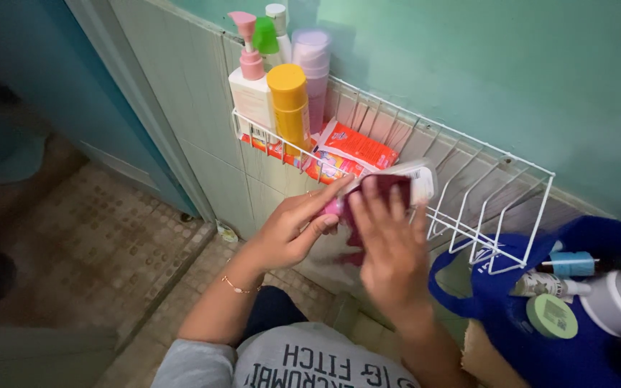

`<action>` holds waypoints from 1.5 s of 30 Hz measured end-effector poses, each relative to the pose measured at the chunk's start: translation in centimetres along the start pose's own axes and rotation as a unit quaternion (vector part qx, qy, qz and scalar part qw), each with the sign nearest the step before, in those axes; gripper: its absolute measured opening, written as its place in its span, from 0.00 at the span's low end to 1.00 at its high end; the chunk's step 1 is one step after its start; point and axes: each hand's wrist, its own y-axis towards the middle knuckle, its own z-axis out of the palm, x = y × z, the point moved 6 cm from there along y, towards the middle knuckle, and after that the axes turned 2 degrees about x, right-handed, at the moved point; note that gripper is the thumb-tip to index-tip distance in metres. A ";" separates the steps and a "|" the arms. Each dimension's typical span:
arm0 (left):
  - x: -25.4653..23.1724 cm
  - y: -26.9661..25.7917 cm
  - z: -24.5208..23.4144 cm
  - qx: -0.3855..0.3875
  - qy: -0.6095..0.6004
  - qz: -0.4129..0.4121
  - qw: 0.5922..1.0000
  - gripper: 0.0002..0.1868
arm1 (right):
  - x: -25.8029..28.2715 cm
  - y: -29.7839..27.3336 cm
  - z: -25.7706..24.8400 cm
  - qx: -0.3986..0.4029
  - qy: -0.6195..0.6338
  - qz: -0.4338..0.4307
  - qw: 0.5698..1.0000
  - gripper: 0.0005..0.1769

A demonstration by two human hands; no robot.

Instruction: Clean and wipe down various toiletry bottles using a cloth and place them back on a shelf.

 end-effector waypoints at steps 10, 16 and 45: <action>-0.6 0.1 -0.2 0.009 -0.015 0.032 0.999 0.29 | 0.8 0.6 -0.1 0.013 0.028 -0.024 0.999 0.41; -0.9 0.2 -0.7 0.006 -0.002 0.005 1.000 0.31 | -0.5 1.2 -1.2 -0.003 -0.005 0.052 0.999 0.41; 3.1 1.6 -2.5 0.038 -0.058 -0.001 0.998 0.30 | -0.2 3.1 1.2 -0.010 0.028 0.046 0.999 0.40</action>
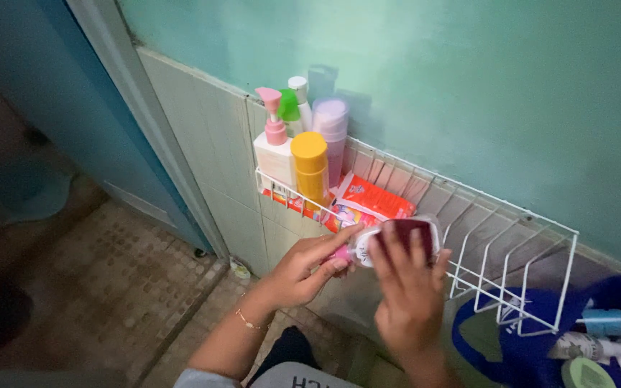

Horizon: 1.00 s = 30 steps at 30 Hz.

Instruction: Clean and wipe down various toiletry bottles using a cloth and place them back on a shelf.

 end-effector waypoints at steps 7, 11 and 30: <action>-0.2 1.7 -1.5 0.008 0.006 0.036 0.999 0.30 | -1.1 1.1 0.3 -0.030 -0.057 -0.001 0.998 0.35; 0.3 2.5 -2.1 0.042 -0.028 0.025 0.998 0.30 | -1.1 1.8 0.5 -0.035 -0.064 0.037 0.997 0.38; 0.7 3.7 -2.6 0.035 -0.049 0.036 0.998 0.29 | -2.1 2.2 1.4 -0.064 -0.100 0.101 0.988 0.37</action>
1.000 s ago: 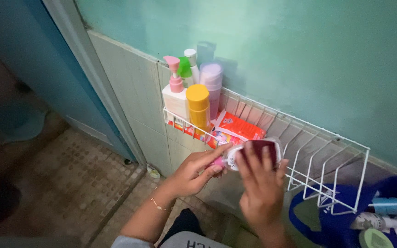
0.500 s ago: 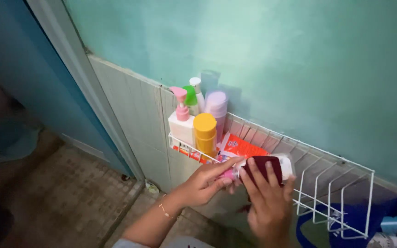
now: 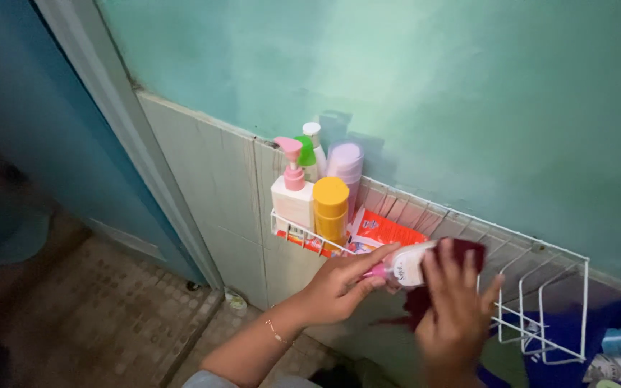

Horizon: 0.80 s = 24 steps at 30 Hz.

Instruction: Clean and wipe down various toiletry bottles using a cloth and place them back on a shelf.

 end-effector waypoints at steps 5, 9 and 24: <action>0.0 -0.3 0.2 -0.004 0.021 0.000 1.000 0.30 | 0.9 -0.1 -0.4 0.020 0.027 -0.016 0.999 0.39; 0.0 -0.6 0.2 -0.023 0.050 0.030 0.998 0.28 | 2.6 -0.5 -0.5 0.046 0.030 -0.092 0.994 0.38; 0.2 -0.8 0.6 -0.034 0.078 0.040 0.996 0.28 | 1.5 0.2 -2.0 0.008 0.014 -0.001 1.000 0.40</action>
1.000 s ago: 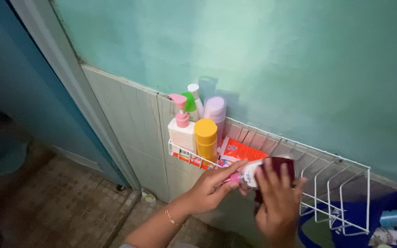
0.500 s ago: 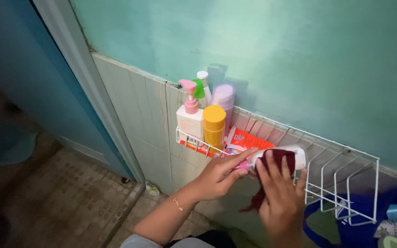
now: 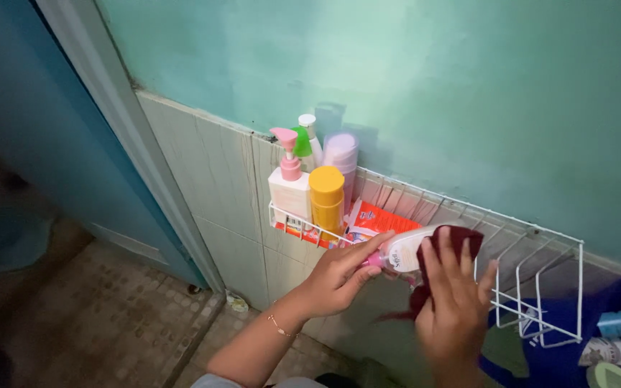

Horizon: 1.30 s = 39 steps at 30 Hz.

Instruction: Clean and wipe down various toiletry bottles using a cloth and place them back on a shelf.

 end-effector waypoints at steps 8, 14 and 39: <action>0.5 0.0 0.1 0.015 -0.007 -0.028 0.999 0.30 | 1.6 -1.0 1.1 0.040 0.028 -0.055 0.997 0.40; 0.4 0.2 0.1 0.019 -0.027 -0.005 0.999 0.29 | -0.3 -0.5 0.2 0.006 0.008 -0.007 1.000 0.42; 0.2 -0.3 -0.2 0.041 -0.022 -0.053 0.997 0.29 | 0.2 -1.2 0.5 -0.014 0.014 0.005 1.000 0.37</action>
